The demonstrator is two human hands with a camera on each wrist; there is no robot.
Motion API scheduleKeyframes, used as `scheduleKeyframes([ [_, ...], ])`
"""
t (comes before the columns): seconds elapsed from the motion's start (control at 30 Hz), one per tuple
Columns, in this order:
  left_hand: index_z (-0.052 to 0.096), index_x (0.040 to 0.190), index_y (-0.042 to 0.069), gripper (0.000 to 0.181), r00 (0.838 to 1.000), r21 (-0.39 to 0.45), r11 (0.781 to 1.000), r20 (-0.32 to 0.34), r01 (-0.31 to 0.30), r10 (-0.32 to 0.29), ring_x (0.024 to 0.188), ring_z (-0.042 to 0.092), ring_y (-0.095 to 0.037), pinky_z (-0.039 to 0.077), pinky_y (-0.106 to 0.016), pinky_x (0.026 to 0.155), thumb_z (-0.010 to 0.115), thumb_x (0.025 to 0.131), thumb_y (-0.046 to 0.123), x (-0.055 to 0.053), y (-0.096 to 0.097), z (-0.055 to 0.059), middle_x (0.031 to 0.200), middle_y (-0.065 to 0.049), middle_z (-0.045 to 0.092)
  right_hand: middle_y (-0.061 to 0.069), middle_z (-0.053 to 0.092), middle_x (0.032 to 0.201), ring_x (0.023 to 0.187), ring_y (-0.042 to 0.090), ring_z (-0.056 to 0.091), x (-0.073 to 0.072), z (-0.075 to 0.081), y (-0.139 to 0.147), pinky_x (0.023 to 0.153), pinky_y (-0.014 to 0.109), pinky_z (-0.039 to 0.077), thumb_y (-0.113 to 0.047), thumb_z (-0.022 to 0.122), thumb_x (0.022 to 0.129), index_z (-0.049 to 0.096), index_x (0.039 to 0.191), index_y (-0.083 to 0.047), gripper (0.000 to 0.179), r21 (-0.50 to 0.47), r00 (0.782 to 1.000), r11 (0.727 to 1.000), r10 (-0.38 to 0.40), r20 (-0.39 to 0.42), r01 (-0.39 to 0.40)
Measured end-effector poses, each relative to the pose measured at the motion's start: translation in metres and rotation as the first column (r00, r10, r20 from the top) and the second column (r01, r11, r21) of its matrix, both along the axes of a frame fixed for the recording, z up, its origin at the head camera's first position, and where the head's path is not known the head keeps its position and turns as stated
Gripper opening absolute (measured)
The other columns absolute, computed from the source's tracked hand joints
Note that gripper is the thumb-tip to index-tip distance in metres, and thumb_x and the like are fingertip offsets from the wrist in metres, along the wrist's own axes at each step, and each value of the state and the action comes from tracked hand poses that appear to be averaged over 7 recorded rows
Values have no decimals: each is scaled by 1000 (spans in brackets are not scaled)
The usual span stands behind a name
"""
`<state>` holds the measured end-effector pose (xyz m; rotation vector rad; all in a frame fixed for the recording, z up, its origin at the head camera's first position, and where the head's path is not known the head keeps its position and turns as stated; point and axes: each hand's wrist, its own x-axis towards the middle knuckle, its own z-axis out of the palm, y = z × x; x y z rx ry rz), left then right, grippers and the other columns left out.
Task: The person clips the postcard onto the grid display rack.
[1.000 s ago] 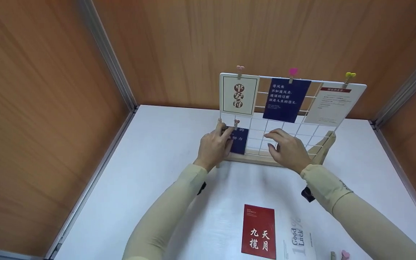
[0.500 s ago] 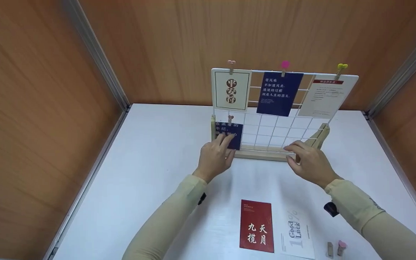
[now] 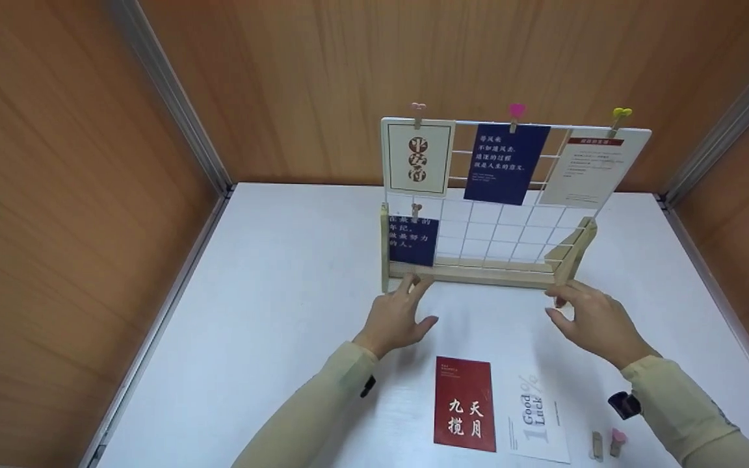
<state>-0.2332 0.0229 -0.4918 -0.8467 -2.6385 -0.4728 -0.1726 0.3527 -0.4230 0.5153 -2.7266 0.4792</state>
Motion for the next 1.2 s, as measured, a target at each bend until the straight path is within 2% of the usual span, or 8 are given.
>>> scheduleKeyframes([
  [0.13, 52, 142, 15, 70, 997, -28, 999, 80, 21, -19, 50, 45, -7, 45, -23, 47, 75, 84, 48, 7, 4, -9, 117, -7, 57, 15, 67, 92, 65, 19, 57, 9, 3, 6, 54, 32, 51, -6, 75, 85, 67, 113, 4, 31, -1, 967, 997, -79, 242, 82],
  [0.27, 55, 140, 16, 72, 987, -61, 997, 155, 43, -33, 52, 46, -9, 46, -24, 48, 75, 82, 52, 13, 10, -16, 115, -6, 57, 20, 65, 97, 72, 23, 60, 17, 4, 19, 58, 37, 53, -9, 73, 88, 62, 122, 8, 40, 46, 884, 990, -139, 446, 132],
  [0.37, 56, 140, 17, 75, 980, -96, 994, 197, 59, -39, 56, 47, -10, 49, -26, 51, 74, 80, 58, 18, 15, -20, 117, -6, 56, 24, 63, 103, 74, 24, 62, 20, 3, 29, 60, 40, 54, -13, 73, 89, 57, 127, 9, 47, 74, 804, 986, -165, 571, 150],
  [0.53, 57, 140, 18, 83, 967, -141, 987, 252, 79, -41, 59, 50, -12, 52, -27, 58, 75, 74, 67, 26, 21, -24, 119, -5, 55, 25, 63, 101, 72, 23, 62, 26, -4, 41, 60, 40, 55, -16, 73, 88, 55, 123, 15, 50, 86, 690, 981, -182, 701, 172],
  [0.73, 58, 139, 19, 88, 952, -189, 977, 305, 95, -34, 71, 59, -12, 55, -28, 69, 78, 70, 68, 34, 25, -35, 120, -4, 56, 16, 65, 92, 76, 26, 62, 46, -32, 47, 63, 46, 54, -17, 81, 79, 62, 103, 10, 40, 115, 596, 979, -196, 779, 171],
  [0.93, 58, 138, 19, 90, 945, -200, 973, 323, 114, -44, 77, 63, -13, 55, -28, 75, 82, 65, 64, 39, 29, -43, 120, -4, 54, 9, 63, 92, 80, 25, 59, 60, -66, 46, 68, 49, 53, -17, 89, 69, 63, 95, -2, 40, 148, 535, 976, -213, 818, 161],
  [1.07, 59, 134, 22, 84, 941, -202, 972, 336, 116, -42, 76, 62, -12, 55, -29, 76, 85, 64, 60, 41, 31, -44, 119, -3, 54, 6, 60, 88, 79, 23, 57, 64, -84, 49, 70, 48, 52, -12, 90, 67, 60, 92, -4, 40, 153, 533, 974, -219, 817, 166],
  [1.2, 62, 129, 23, 78, 935, -186, 976, 353, 110, -38, 77, 61, -12, 55, -30, 78, 86, 64, 58, 40, 34, -42, 119, -3, 56, 4, 60, 84, 77, 23, 56, 65, -92, 54, 69, 46, 52, -10, 89, 68, 60, 90, -6, 37, 158, 506, 965, -245, 827, 208],
])
